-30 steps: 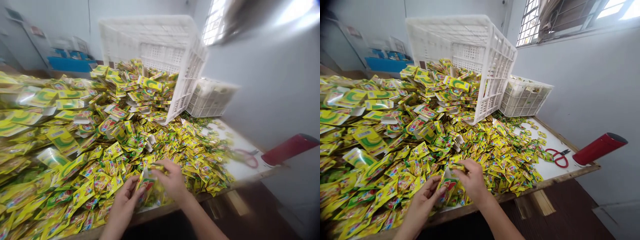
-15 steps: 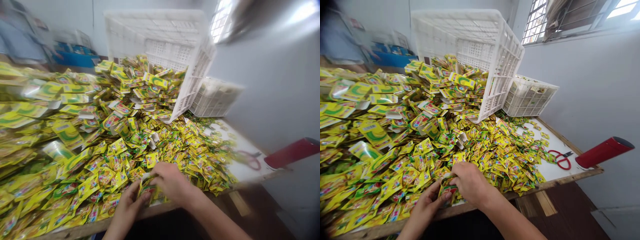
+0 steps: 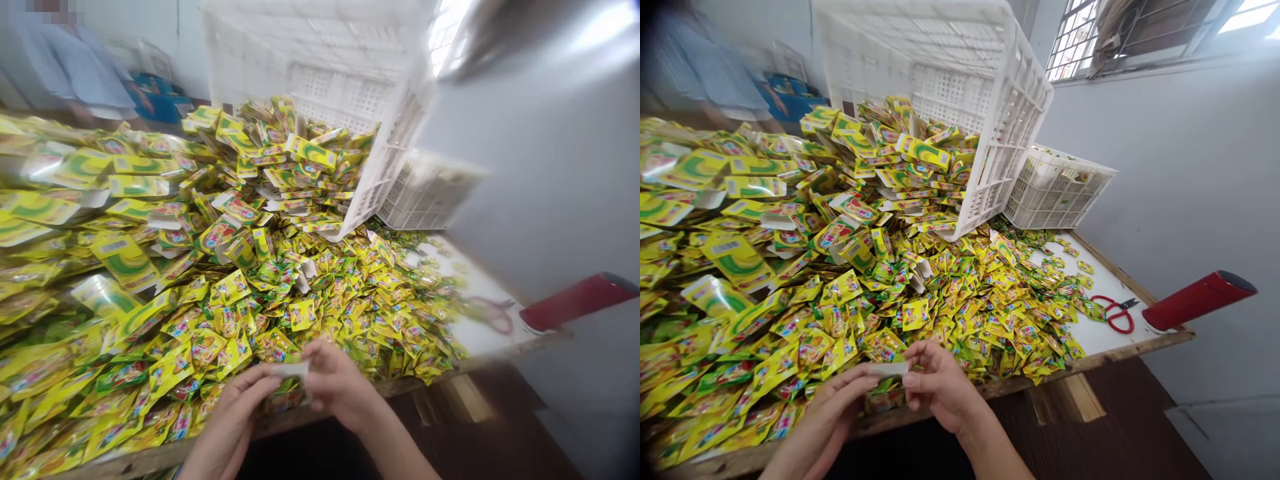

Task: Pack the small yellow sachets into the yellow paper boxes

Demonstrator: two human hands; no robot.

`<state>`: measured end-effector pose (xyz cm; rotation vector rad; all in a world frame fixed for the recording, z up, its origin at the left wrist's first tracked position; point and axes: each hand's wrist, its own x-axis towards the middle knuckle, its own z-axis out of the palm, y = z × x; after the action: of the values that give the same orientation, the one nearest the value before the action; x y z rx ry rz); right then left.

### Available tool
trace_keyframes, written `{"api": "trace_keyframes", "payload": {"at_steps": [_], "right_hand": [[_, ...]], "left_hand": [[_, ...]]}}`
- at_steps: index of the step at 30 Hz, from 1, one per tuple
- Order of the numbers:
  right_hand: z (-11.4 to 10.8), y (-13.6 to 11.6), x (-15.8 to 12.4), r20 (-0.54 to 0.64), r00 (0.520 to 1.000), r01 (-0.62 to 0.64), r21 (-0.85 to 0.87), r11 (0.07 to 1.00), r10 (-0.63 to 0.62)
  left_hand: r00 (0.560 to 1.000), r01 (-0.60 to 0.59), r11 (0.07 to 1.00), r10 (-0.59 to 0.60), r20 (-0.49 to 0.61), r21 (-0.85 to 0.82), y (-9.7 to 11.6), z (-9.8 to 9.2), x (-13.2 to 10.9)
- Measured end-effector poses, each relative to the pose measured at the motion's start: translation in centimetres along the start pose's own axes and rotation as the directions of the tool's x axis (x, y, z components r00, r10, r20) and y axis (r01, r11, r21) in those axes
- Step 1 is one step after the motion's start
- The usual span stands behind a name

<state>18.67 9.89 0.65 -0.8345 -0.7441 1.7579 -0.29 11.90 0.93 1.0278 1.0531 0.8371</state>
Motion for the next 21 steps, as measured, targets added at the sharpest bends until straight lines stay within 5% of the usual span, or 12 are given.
{"api": "trace_keyframes", "payload": {"at_steps": [2,5,8,10,12,18,21], "right_hand": [[0.0,0.3,0.2,0.059,0.996,-0.067,-0.013,0.998,0.068],[0.6,0.6,1.0,-0.049,0.996,-0.076,-0.146,0.986,0.07],[1.5,0.7,1.9,-0.182,0.965,0.105,-0.387,0.916,-0.187],[1.9,0.5,2.3,-0.133,0.915,0.258,-0.534,0.805,-0.381],[2.1,0.3,2.4,-0.07,0.892,0.326,-0.585,0.743,-0.447],[1.6,1.4,2.7,-0.176,0.923,0.237,-0.444,0.864,-0.343],[1.3,2.0,3.2,-0.211,0.901,0.274,-0.399,0.875,-0.379]], "left_hand": [[0.998,0.036,0.999,-0.036,0.048,-0.003,1.1,-0.3,-0.4],[0.997,0.048,0.999,-0.049,0.056,0.018,1.6,-0.5,-0.8],[0.998,-0.02,0.998,0.023,-0.053,0.064,0.4,-0.5,-0.6],[0.971,-0.121,0.984,0.145,-0.191,0.132,-0.5,-0.7,-0.1],[0.928,-0.214,0.947,0.274,-0.253,0.239,-1.2,-1.0,0.4],[0.893,-0.33,0.824,0.431,-0.13,0.46,-0.8,-1.4,1.3],[0.839,-0.469,0.694,0.543,0.031,0.546,-0.7,-1.7,1.9]]}}
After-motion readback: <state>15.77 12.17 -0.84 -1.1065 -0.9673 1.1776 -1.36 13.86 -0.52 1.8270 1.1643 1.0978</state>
